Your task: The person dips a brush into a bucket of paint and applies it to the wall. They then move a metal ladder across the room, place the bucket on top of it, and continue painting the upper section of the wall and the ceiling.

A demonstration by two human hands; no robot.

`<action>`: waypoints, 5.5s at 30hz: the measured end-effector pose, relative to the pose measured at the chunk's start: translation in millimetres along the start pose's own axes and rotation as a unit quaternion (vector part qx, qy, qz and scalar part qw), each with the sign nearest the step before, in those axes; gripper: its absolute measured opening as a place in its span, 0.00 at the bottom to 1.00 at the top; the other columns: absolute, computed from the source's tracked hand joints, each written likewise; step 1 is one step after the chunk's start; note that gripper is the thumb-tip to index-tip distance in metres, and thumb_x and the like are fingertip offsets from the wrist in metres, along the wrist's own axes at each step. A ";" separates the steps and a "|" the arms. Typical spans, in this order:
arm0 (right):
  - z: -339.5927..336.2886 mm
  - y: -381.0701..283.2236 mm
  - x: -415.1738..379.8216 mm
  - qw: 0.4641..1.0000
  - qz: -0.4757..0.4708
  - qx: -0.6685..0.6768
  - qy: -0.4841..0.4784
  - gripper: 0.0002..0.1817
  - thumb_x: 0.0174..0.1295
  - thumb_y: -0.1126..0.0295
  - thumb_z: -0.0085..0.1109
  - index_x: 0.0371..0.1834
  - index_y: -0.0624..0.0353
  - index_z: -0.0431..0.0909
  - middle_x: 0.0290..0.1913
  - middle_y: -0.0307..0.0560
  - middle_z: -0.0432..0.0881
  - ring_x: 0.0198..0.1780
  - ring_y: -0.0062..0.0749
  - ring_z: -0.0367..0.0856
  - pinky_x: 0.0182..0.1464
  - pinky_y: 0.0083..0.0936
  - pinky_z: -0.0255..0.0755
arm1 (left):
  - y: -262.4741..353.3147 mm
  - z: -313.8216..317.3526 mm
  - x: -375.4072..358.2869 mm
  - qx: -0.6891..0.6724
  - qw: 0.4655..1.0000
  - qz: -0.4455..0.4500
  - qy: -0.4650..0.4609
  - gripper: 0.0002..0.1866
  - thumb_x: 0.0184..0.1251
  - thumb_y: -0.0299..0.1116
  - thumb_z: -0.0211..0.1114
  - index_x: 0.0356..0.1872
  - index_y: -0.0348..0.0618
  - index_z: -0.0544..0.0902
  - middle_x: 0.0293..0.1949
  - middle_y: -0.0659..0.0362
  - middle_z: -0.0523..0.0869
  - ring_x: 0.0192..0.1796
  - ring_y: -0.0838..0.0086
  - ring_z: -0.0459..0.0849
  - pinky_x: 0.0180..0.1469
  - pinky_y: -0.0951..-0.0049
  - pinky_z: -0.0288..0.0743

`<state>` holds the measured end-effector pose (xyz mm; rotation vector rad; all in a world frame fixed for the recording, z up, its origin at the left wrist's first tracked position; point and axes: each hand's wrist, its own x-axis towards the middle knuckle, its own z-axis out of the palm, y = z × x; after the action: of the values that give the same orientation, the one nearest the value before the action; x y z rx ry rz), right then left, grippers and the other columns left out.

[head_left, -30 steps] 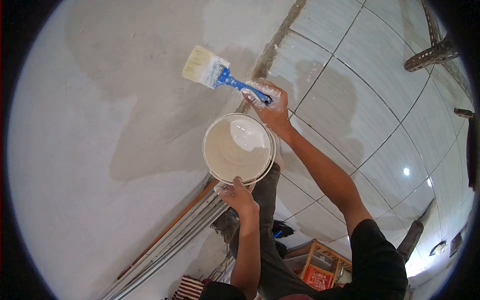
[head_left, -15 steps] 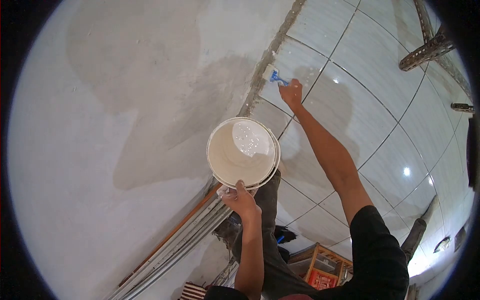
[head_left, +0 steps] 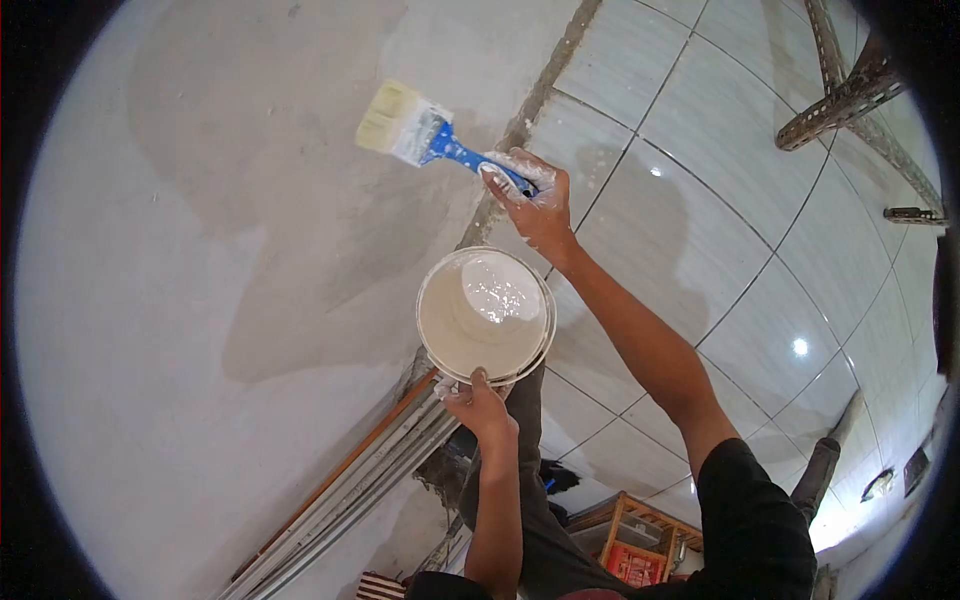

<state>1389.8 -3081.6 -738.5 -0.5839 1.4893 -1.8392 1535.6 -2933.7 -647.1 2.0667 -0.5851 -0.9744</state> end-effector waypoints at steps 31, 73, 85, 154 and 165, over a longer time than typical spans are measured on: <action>-382.1 -218.5 -28.2 0.881 0.096 -0.407 -0.222 0.17 0.46 0.68 0.64 0.38 0.67 0.76 0.40 0.61 0.78 0.42 0.53 0.76 0.45 0.40 0.72 | -112.0 152.7 -219.0 0.026 0.980 0.134 -0.148 0.17 0.54 0.16 0.57 0.46 0.30 0.65 0.42 0.49 0.76 0.44 0.69 0.77 0.42 0.77 0.71; -184.8 -64.9 1.7 0.806 0.159 -0.535 -0.196 0.12 0.43 0.73 0.60 0.30 0.68 0.75 0.36 0.68 0.76 0.40 0.61 0.77 0.40 0.45 0.74 | -28.8 145.3 -83.5 0.107 0.960 0.151 -0.212 0.16 0.56 0.16 0.54 0.44 0.33 0.62 0.41 0.48 0.75 0.40 0.66 0.79 0.41 0.69 0.77; -200.6 -139.3 59.0 0.906 0.298 -0.238 -0.183 0.15 0.52 0.61 0.64 0.39 0.58 0.82 0.27 0.46 0.82 0.26 0.27 0.77 0.33 0.28 0.73 | -1.6 141.9 -44.8 -0.042 0.989 -0.076 -0.115 0.25 0.56 0.18 0.55 0.53 0.37 0.55 0.48 0.48 0.71 0.45 0.61 0.77 0.41 0.55 0.81; -41.0 -112.8 103.4 0.986 0.112 -0.039 -0.118 0.22 0.46 0.57 0.71 0.42 0.57 0.81 0.36 0.49 0.81 0.38 0.34 0.81 0.45 0.25 0.74 | 24.9 164.6 32.0 0.099 0.991 -0.049 -0.076 0.20 0.55 0.19 0.55 0.48 0.33 0.59 0.43 0.45 0.73 0.39 0.66 0.79 0.34 0.70 0.79; -79.2 68.0 154.2 0.987 0.117 -0.097 -0.057 0.17 0.51 0.61 0.67 0.32 0.66 0.78 0.26 0.49 0.80 0.28 0.21 0.78 0.28 0.25 0.71 | 28.1 161.5 36.0 0.113 0.989 -0.087 -0.044 0.22 0.55 0.20 0.55 0.50 0.34 0.58 0.47 0.45 0.72 0.42 0.63 0.78 0.37 0.65 0.80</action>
<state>1247.0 -3151.7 -835.2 -0.5704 1.5972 -1.4698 1426.9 -3046.1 -708.2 2.3159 -0.5915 -1.1498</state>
